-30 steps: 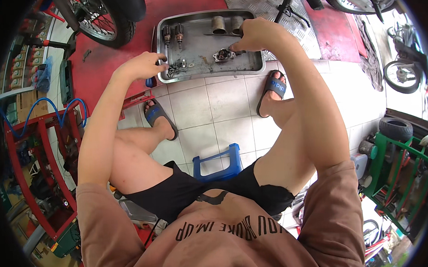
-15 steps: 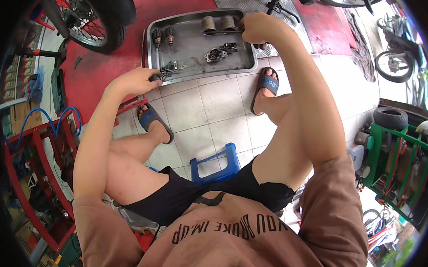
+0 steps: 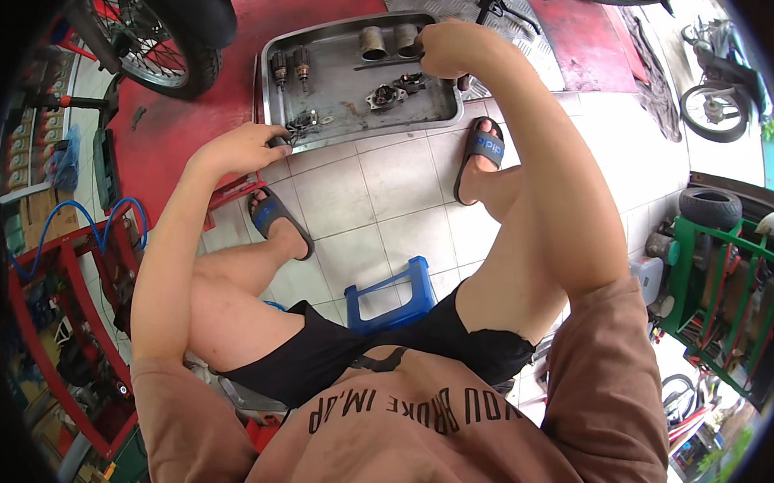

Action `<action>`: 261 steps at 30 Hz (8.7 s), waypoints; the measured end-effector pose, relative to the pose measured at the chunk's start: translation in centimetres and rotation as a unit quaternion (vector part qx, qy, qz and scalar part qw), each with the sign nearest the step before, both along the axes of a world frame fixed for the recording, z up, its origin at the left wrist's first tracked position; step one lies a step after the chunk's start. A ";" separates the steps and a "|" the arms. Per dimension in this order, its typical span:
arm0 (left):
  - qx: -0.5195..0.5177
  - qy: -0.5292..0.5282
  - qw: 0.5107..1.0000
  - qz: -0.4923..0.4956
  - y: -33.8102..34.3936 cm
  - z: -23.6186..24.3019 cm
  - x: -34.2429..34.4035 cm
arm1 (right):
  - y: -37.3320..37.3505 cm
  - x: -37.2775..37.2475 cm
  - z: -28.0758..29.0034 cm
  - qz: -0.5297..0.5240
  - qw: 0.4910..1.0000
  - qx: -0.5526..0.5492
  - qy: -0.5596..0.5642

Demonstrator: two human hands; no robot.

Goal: The person services a starter motor by hand and with a screwdriver, removing components into a metal tray and inspecting the internal brush assembly.

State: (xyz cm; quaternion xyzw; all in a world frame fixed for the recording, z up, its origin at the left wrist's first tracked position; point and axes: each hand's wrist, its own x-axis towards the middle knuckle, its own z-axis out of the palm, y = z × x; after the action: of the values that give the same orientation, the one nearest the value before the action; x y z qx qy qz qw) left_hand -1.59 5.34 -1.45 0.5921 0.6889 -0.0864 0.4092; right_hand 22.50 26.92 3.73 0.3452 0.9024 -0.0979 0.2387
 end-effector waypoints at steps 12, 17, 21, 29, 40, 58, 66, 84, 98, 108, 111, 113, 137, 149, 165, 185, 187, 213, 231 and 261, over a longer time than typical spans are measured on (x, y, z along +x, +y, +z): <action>0.001 0.014 1.000 -0.006 0.1 -0.3 0.1 | 0.4 0.7 0.1 -0.029 0.999 -0.023 0.002; 0.007 0.007 1.000 -0.004 0.1 -0.7 0.2 | 1.1 0.9 -0.7 -0.020 1.000 0.001 0.016; 0.014 0.006 1.000 -0.016 0.4 -1.2 0.3 | 1.3 1.1 -0.9 -0.013 1.000 0.011 0.016; 0.001 0.000 1.000 -0.019 0.9 -1.1 0.7 | 0.7 1.2 -0.5 -0.046 0.999 -0.011 0.009; 0.003 0.007 0.999 -0.035 1.2 -1.4 1.2 | -0.3 1.3 1.0 -0.081 0.996 -0.012 -0.027; -0.017 0.008 0.999 -0.041 1.4 -1.0 1.2 | 0.5 3.2 -1.1 -0.048 0.998 0.030 -0.030; -0.025 0.013 0.999 -0.026 1.2 -0.6 1.0 | 0.1 4.7 -3.4 -0.076 0.995 0.056 0.037; -0.023 0.009 0.999 -0.026 1.3 -0.4 1.1 | -1.2 4.0 -4.6 -0.052 0.998 0.037 0.014; 0.001 0.005 1.000 0.000 1.5 -1.7 2.6 | -1.7 3.1 -1.5 -0.062 0.994 0.033 0.088; 0.164 0.037 0.985 -0.046 2.3 -8.3 4.5 | 0.8 3.2 3.7 -0.103 0.993 -0.028 0.040; 0.125 0.031 0.992 0.001 7.4 -9.2 6.9 | 1.0 3.7 5.1 -0.141 0.986 -0.052 0.069; 0.158 0.061 0.985 0.026 9.8 -11.5 8.1 | 1.2 3.9 5.9 -0.144 0.984 -0.069 0.076; 0.030 0.024 0.999 -0.027 17.8 -13.7 4.1 | 1.6 5.3 8.0 -0.102 0.981 -0.094 0.137; 0.095 -0.004 0.989 0.117 16.2 -15.4 8.1 | 1.6 5.4 7.9 -0.111 0.983 -0.086 0.121; 0.163 0.066 0.967 0.183 18.5 -16.4 13.5 | 1.7 5.1 6.8 -0.163 0.983 -0.050 0.075; 0.447 0.114 0.887 -0.005 11.2 -1.1 11.2 | 3.7 5.8 2.7 -0.122 0.991 -0.013 0.049; 0.389 0.064 0.914 0.095 8.7 2.3 9.4 | 3.5 6.6 2.4 -0.112 0.992 -0.005 0.059; 0.150 -0.511 0.662 0.527 -0.1 7.3 5.9 | -3.6 4.2 -15.9 -0.158 0.986 0.029 0.045; 0.348 -0.531 0.708 0.311 -0.5 9.0 7.7 | -5.3 0.6 4.5 -0.107 0.848 -0.275 0.440; 0.616 -0.222 0.745 0.127 -0.6 9.3 10.3 | -11.4 1.3 4.1 -0.291 0.447 -0.680 0.504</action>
State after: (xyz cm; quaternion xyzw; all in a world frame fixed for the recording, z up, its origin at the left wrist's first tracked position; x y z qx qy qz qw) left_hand 8.73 4.74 7.88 0.6246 0.5514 0.5432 0.1041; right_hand 23.76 15.48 7.78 0.2050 0.3569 -0.9003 -0.1415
